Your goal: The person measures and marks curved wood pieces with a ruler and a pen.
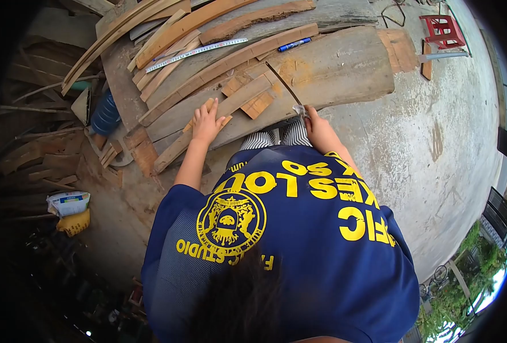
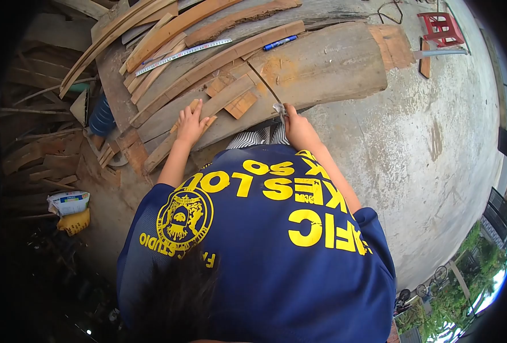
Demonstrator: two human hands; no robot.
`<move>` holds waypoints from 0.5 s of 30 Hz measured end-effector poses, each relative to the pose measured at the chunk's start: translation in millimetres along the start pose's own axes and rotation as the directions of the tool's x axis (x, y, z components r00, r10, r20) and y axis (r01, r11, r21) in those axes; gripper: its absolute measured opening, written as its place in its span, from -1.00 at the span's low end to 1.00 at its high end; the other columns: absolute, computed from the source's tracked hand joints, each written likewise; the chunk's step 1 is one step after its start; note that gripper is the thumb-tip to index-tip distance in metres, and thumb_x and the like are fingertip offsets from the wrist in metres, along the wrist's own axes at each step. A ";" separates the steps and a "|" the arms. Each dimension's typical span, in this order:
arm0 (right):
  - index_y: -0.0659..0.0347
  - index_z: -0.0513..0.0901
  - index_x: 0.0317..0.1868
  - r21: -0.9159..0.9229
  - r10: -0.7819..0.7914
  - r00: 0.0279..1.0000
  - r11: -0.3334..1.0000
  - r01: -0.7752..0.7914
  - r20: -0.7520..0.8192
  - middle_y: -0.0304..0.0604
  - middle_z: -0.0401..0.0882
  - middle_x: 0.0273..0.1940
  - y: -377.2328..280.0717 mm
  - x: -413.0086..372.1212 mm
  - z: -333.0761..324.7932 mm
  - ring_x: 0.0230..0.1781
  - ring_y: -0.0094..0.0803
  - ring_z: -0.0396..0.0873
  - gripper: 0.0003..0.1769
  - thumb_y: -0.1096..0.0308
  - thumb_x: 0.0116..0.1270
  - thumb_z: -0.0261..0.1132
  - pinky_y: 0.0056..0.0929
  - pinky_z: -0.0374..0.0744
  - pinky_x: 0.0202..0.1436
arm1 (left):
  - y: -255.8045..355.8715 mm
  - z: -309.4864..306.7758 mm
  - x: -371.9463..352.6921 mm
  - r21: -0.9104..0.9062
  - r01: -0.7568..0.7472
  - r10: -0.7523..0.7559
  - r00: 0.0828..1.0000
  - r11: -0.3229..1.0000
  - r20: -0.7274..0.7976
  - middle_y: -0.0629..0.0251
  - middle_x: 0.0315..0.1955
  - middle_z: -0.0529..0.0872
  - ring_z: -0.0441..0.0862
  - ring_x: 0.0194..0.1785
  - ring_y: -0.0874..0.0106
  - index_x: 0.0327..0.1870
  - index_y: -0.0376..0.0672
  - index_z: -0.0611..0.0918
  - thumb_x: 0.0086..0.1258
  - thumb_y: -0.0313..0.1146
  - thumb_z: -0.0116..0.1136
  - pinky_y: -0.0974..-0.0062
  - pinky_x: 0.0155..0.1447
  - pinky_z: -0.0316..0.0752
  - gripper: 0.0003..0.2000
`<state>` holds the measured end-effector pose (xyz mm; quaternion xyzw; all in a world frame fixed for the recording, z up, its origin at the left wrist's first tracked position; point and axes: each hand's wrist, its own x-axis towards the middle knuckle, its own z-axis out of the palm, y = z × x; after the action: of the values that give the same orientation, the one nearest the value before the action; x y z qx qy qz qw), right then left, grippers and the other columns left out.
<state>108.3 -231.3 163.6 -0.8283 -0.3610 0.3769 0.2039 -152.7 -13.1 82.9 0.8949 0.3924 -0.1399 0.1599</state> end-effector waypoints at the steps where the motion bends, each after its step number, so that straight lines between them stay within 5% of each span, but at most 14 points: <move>1: 0.18 0.33 0.22 0.003 0.001 1.000 1.000 -0.001 -0.001 0.34 0.56 -0.24 -1.3 1.3 2.7 -0.20 0.23 0.54 -0.60 0.35 0.39 0.02 0.04 0.51 -0.15 | 1.6 -1.9 -1.4 0.003 -0.002 0.002 1.000 1.000 0.000 0.04 0.03 0.37 0.29 0.10 0.06 0.44 0.09 0.17 0.34 -0.05 0.09 0.12 0.27 0.18 -0.34; 4: 0.20 0.34 0.20 0.001 -0.084 0.996 0.996 0.084 -0.006 0.33 0.58 -0.33 -1.4 5.6 10.5 -0.27 0.22 0.57 -0.61 0.38 0.38 -0.01 0.06 0.51 -0.18 | 5.1 -3.9 -6.4 0.101 0.062 -0.069 0.995 0.993 0.066 0.10 0.12 0.34 0.26 0.16 0.09 0.44 0.12 0.18 0.33 -0.01 0.07 0.02 0.28 0.11 -0.34; 10: 0.17 0.29 0.31 -0.060 -0.019 0.997 0.998 0.024 0.077 0.30 0.59 -0.27 4.6 11.7 16.8 -0.25 0.15 0.59 -0.51 0.43 0.35 -0.05 -0.01 0.54 -0.16 | 26.9 8.0 23.2 0.089 0.008 0.014 0.971 0.996 -0.237 0.11 0.22 0.32 0.19 0.30 0.10 0.37 -0.07 0.27 0.39 -0.02 -0.02 0.01 0.35 -0.01 -0.42; 12: 0.17 0.29 0.31 -0.078 -0.008 0.996 0.997 0.015 0.087 0.29 0.59 -0.26 1.6 11.9 13.6 -0.24 0.14 0.60 -0.49 0.45 0.33 -0.05 -0.03 0.55 -0.16 | 45.9 10.5 51.6 -0.202 0.090 -0.158 0.924 0.975 -0.349 0.10 0.23 0.33 0.16 0.35 0.11 0.31 -0.18 0.32 0.44 -0.05 -0.10 0.04 0.37 -0.02 -0.47; 13: 0.17 0.28 0.32 -0.098 0.005 0.995 0.995 0.005 0.099 0.28 0.59 -0.25 -1.9 11.7 11.5 -0.24 0.14 0.60 -0.48 0.46 0.31 -0.05 -0.05 0.55 -0.16 | 54.8 11.2 67.2 -0.200 0.087 -0.154 0.924 0.976 -0.350 0.10 0.23 0.33 0.16 0.35 0.11 0.31 -0.18 0.32 0.44 -0.05 -0.10 0.04 0.37 -0.02 -0.47; 15: 0.18 0.26 0.34 -0.113 0.026 0.993 0.993 -0.014 0.112 0.26 0.59 -0.24 -5.5 10.5 8.5 -0.23 0.12 0.60 -0.44 0.50 0.28 -0.05 -0.07 0.56 -0.16 | 72.9 14.2 99.5 -0.405 0.318 -0.448 0.849 0.857 -0.282 0.09 0.24 0.34 0.17 0.36 0.11 0.29 -0.15 0.34 0.46 -0.04 -0.13 0.08 0.39 -0.02 -0.51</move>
<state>104.1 -219.3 156.6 -0.8193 -0.3842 0.4043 0.1324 -35.0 0.0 45.4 0.7648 0.6064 0.0704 0.2056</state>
